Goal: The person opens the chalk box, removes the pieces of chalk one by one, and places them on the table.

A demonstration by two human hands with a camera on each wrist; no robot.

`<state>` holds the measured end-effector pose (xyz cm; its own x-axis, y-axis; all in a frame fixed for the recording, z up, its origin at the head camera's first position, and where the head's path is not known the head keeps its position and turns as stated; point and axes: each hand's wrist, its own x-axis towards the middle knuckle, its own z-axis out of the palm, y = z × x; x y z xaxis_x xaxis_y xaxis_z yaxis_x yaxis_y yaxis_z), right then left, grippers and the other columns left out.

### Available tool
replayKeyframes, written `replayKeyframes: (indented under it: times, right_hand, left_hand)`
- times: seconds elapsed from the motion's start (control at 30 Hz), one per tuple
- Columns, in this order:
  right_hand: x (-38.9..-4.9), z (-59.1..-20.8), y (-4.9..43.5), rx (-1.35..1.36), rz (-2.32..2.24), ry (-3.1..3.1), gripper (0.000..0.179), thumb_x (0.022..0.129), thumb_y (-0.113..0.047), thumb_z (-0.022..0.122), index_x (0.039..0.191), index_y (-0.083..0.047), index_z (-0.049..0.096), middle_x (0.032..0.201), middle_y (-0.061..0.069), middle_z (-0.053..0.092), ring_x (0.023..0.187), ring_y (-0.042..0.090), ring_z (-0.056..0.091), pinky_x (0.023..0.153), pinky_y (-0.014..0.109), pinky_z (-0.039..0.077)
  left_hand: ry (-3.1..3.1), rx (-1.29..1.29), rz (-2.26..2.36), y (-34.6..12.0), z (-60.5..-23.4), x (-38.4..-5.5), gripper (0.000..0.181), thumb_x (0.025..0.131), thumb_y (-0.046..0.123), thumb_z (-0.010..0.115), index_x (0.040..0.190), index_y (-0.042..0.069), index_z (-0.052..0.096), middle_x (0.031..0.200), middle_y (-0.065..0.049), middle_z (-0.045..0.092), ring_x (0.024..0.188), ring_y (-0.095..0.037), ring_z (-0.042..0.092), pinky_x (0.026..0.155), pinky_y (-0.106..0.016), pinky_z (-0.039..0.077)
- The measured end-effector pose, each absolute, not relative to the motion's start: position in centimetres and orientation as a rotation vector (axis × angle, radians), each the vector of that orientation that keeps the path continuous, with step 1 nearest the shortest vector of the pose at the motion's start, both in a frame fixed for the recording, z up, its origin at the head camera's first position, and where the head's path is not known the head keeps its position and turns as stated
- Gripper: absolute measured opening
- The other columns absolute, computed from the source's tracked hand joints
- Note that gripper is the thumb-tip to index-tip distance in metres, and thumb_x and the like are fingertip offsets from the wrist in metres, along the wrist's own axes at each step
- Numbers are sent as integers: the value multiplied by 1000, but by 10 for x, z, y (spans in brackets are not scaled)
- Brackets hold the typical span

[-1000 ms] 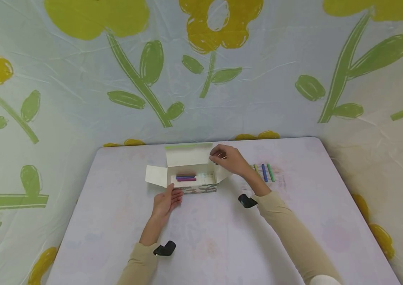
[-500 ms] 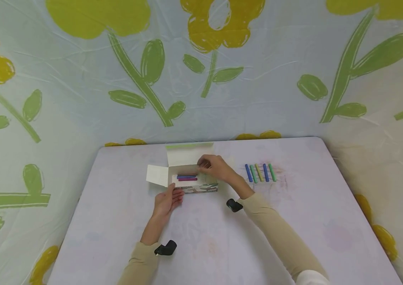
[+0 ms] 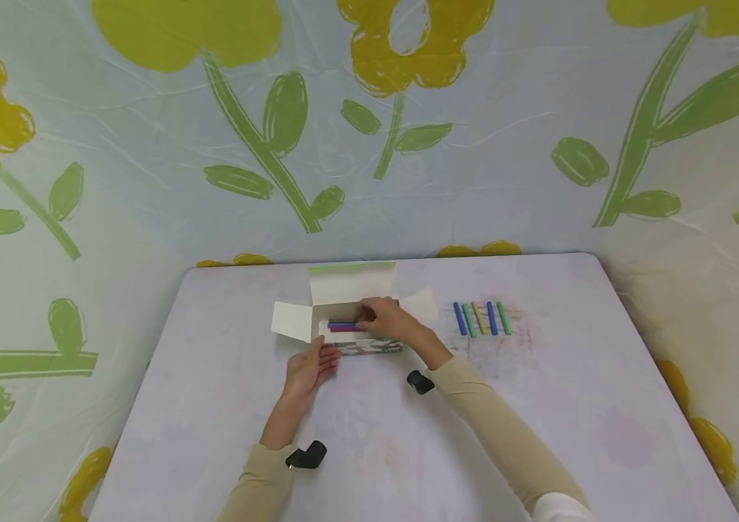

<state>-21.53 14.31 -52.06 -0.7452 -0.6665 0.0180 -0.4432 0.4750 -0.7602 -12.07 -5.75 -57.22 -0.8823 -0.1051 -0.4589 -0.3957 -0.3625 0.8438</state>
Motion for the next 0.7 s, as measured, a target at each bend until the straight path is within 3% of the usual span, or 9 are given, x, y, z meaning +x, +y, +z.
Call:
replayKeyframes:
  times: [0.27, 0.7]
  right_hand:
    - [-215, -527, 134, -971, -1004, 2468, 11, 97, -4, 71, 103, 4, 68, 95, 9, 70, 88, 21, 66, 80, 36, 58]
    - [-221, -529, 118, -941, -902, 2387, 17, 94, -1, 73, 109, 7, 69, 104, 16, 71, 96, 25, 69, 87, 33, 58]
  left_hand:
    - [1654, -691, 2358, -57, -574, -122, 48, 105, 30, 60, 103, -17, 69, 81, -10, 74, 67, -10, 67, 66, -22, 58]
    - [1648, -672, 2370, -57, -576, -122, 47, 105, 30, 60, 101, -16, 70, 80, -10, 74, 67, -10, 67, 65, -22, 58]
